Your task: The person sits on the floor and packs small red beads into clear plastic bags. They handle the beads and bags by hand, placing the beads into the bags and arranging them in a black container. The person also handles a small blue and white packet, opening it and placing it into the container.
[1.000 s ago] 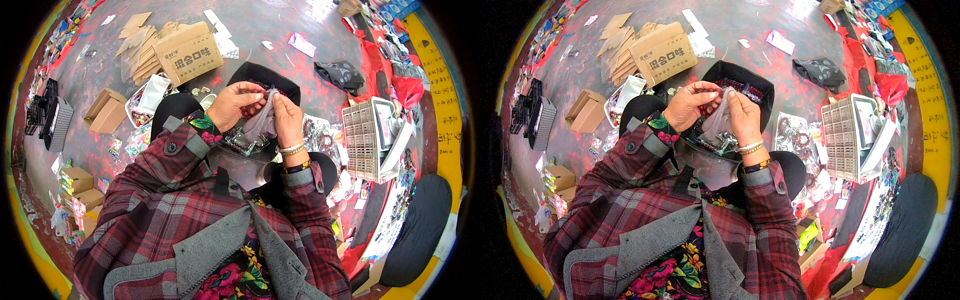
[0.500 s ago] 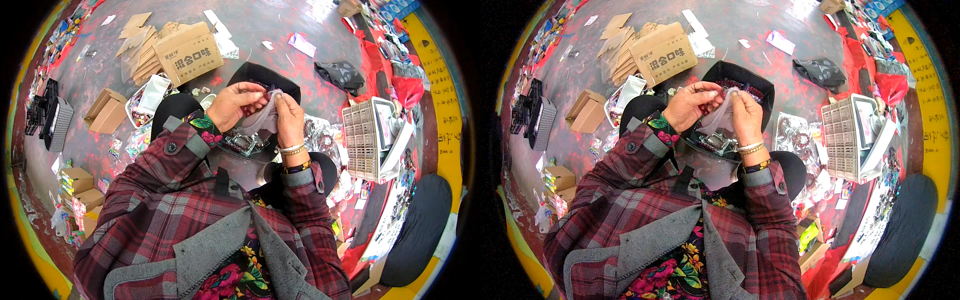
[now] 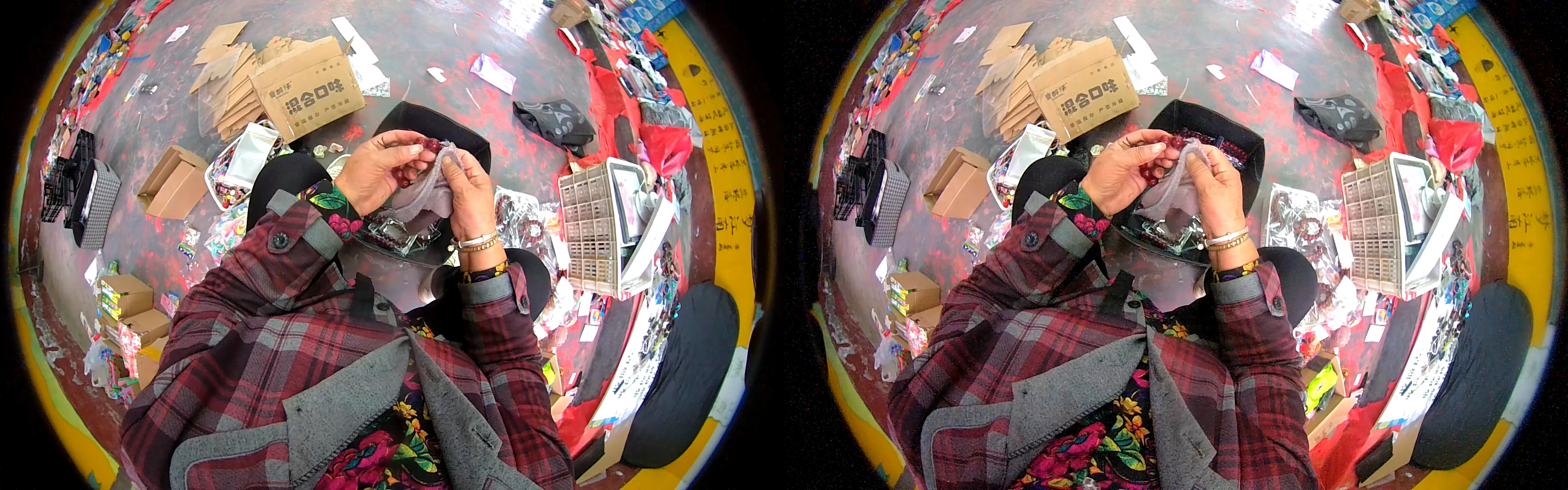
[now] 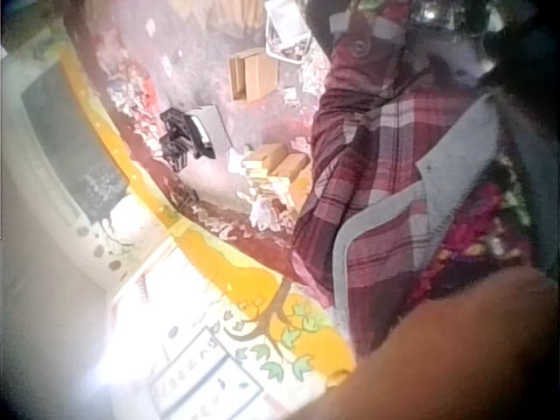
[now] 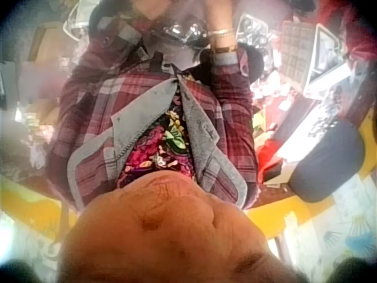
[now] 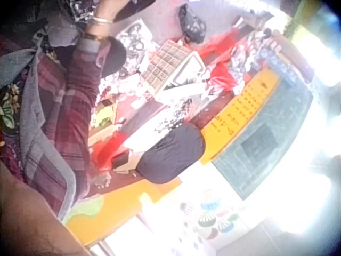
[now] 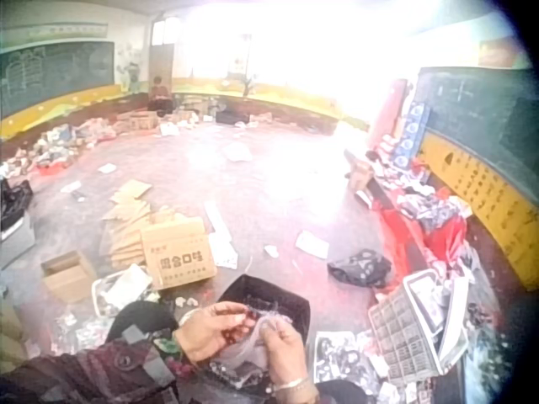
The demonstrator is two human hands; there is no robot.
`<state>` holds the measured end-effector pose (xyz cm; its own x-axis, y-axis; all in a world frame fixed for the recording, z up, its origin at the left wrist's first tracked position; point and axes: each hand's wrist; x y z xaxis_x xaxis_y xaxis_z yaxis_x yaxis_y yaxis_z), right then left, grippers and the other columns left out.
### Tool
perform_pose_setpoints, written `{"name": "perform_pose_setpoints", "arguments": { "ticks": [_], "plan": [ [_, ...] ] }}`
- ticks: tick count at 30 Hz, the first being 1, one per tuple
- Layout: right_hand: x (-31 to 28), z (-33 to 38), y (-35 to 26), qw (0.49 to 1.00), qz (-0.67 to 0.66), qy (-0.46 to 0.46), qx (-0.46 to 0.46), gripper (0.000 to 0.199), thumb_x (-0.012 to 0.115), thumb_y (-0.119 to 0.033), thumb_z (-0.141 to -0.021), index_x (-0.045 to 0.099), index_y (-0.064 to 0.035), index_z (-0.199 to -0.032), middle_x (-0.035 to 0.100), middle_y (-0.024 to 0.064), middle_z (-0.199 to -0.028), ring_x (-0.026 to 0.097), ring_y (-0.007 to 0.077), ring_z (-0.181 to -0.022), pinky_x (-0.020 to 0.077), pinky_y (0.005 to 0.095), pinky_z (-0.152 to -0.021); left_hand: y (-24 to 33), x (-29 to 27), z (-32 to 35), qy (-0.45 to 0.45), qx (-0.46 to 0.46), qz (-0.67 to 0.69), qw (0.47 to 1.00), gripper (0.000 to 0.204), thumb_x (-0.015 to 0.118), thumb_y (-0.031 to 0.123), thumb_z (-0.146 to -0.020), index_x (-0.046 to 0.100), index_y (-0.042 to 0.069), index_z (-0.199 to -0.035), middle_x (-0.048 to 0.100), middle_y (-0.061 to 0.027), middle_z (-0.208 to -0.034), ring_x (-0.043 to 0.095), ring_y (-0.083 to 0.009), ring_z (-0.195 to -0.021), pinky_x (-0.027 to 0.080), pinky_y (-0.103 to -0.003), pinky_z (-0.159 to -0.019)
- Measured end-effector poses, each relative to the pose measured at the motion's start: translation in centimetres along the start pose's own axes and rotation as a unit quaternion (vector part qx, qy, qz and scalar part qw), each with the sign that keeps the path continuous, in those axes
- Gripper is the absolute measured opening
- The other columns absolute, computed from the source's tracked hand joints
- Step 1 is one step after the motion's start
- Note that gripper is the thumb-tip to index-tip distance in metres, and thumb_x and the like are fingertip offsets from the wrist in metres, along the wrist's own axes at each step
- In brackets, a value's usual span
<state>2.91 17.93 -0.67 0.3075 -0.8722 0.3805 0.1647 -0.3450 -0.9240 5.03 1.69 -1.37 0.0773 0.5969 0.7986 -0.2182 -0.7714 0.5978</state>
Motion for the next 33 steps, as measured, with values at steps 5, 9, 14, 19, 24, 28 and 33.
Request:
{"name": "perform_pose_setpoints", "arguments": {
  "ticks": [5,9,14,19,24,28,33],
  "plan": [
    [-0.4,-0.2,0.1,0.997,0.013,0.066,0.034,0.022,0.047,-0.019,-0.092,0.06,-0.0015,-0.094,0.059,-0.0002,-0.084,0.052,0.0062,-0.074,0.0424,0.0207,-0.066,-0.1,0.3,0.2,0.009,-0.013,-0.025,1.0,0.021,0.056,0.007,-0.084,0.056,0.001,-0.105,0.063,-0.0115,-0.092,0.059,-0.0152,-0.08,0.045,-0.026,-0.071],
    [-1.1,-0.4,0.2,0.997,0.006,0.072,0.041,0.023,0.047,-0.02,-0.092,0.06,-0.0012,-0.095,0.06,0.0001,-0.083,0.052,0.0065,-0.073,0.0423,0.0205,-0.066,0.0,0.3,0.3,0.016,-0.028,-0.071,0.997,0.019,0.057,0.006,-0.084,0.055,0.001,-0.102,0.063,-0.0117,-0.09,0.06,-0.0158,-0.079,0.047,-0.028,-0.072],
    [-1.1,-0.3,-0.2,0.998,-0.01,0.013,0.057,0.02,0.052,-0.011,-0.088,0.059,0.0001,-0.103,0.061,0.0032,-0.092,0.055,0.0097,-0.081,0.0446,0.0226,-0.072,0.1,0.2,0.3,0.009,-0.107,-0.114,0.988,0.018,0.055,0.008,-0.086,0.053,0.002,-0.102,0.063,-0.011,-0.087,0.06,-0.0146,-0.074,0.049,-0.027,-0.068],
    [-1.2,-0.3,-0.5,0.998,-0.037,-0.017,0.054,0.031,0.058,-0.002,-0.082,0.055,-0.0005,-0.113,0.06,0.0052,-0.103,0.057,0.0127,-0.089,0.0452,0.0243,-0.08,0.1,-0.1,0.2,0.014,-0.064,-0.077,0.995,0.017,0.052,0.011,-0.088,0.053,0.003,-0.104,0.063,-0.0084,-0.086,0.06,-0.0137,-0.073,0.05,-0.025,-0.066],
    [-0.5,0.0,-0.8,0.999,-0.015,-0.028,0.041,0.029,0.059,-0.003,-0.081,0.057,-0.0002,-0.11,0.061,0.0052,-0.1,0.057,0.0126,-0.088,0.0459,0.025,-0.079,-0.2,-0.3,0.1,-0.007,-0.029,-0.016,0.999,0.017,0.051,0.013,-0.089,0.054,0.004,-0.104,0.062,-0.0085,-0.09,0.06,-0.015,-0.077,0.05,-0.026,-0.067],
    [-1.0,-0.1,-0.3,0.999,0.006,-0.013,0.034,0.02,0.058,-0.008,-0.084,0.06,0.0001,-0.102,0.062,0.003,-0.091,0.058,0.0112,-0.082,0.0467,0.0247,-0.075,-0.1,0.3,0.2,0.005,-0.028,-0.024,0.999,0.017,0.051,0.013,-0.089,0.055,0.004,-0.103,0.062,-0.0089,-0.091,0.06,-0.0152,-0.079,0.049,-0.026,-0.068],
    [-1.7,-0.3,0.2,0.996,0.084,0.007,0.013,0.017,0.053,-0.015,-0.089,0.061,-0.0011,-0.095,0.062,0.0,-0.084,0.056,0.0093,-0.074,0.0457,0.0223,-0.067,0.3,0.6,0.5,0.028,-0.071,-0.091,0.993,0.017,0.053,0.013,-0.088,0.055,0.003,-0.102,0.062,-0.0091,-0.089,0.06,-0.015,-0.077,0.049,-0.025,-0.067]
  ]
}}
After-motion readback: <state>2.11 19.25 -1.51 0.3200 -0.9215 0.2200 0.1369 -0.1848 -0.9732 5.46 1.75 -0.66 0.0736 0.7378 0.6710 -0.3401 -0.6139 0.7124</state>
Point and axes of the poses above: each hand's wrist, its own z-axis away from the middle knuckle, its own x-axis out of the palm, y = z × x
